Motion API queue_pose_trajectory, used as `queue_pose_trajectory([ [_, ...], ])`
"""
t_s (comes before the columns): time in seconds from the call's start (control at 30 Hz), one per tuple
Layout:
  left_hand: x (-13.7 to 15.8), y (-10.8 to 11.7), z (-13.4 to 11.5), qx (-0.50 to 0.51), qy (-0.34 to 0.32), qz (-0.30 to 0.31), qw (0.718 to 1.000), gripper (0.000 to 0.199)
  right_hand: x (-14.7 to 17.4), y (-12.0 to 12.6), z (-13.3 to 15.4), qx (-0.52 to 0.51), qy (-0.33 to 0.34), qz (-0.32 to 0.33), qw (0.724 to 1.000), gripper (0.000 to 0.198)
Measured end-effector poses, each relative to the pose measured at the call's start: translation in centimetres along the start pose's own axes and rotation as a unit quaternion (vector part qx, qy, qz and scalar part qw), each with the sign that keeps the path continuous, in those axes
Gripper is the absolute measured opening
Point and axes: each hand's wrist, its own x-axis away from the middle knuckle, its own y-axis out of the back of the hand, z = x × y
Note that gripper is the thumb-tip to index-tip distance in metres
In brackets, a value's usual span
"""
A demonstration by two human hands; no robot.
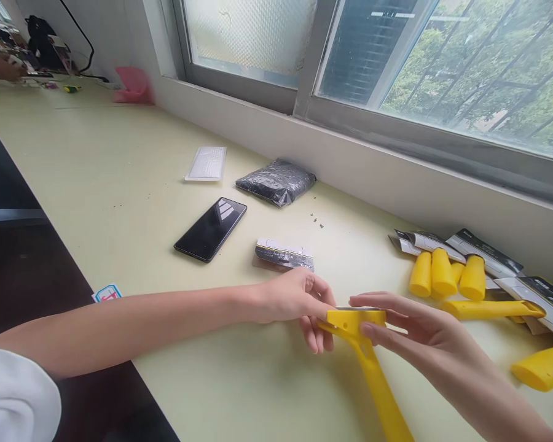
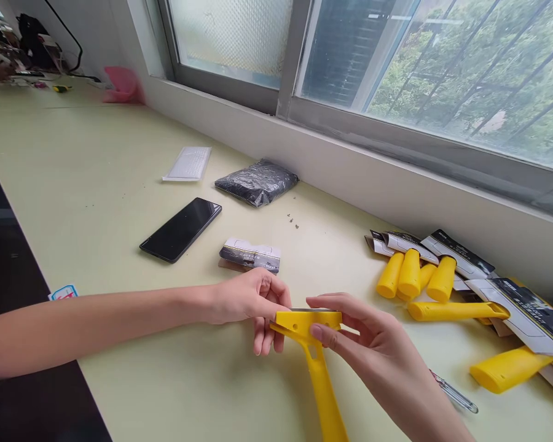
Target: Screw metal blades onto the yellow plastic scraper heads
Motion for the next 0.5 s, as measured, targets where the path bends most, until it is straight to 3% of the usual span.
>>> queue_pose_trajectory([
  [0.13, 0.0, -0.3, 0.1, 0.013, -0.011, -0.008, 1.0, 0.034, 1.4, -1.0, -0.6, -0.059, -0.076, -0.025, 0.995, 0.07],
  [0.3, 0.3, -1.5, 0.4, 0.023, -0.053, -0.005, 0.998, 0.032, 2.9, -1.6, -0.4, -0.086, -0.095, 0.033, 0.991, 0.051],
  [0.5, 1.1, -3.3, 0.7, 0.032, -0.077, -0.011, 0.996, 0.028, 4.1, -3.4, 0.4, -0.201, -0.087, 0.003, 0.976, 0.046],
])
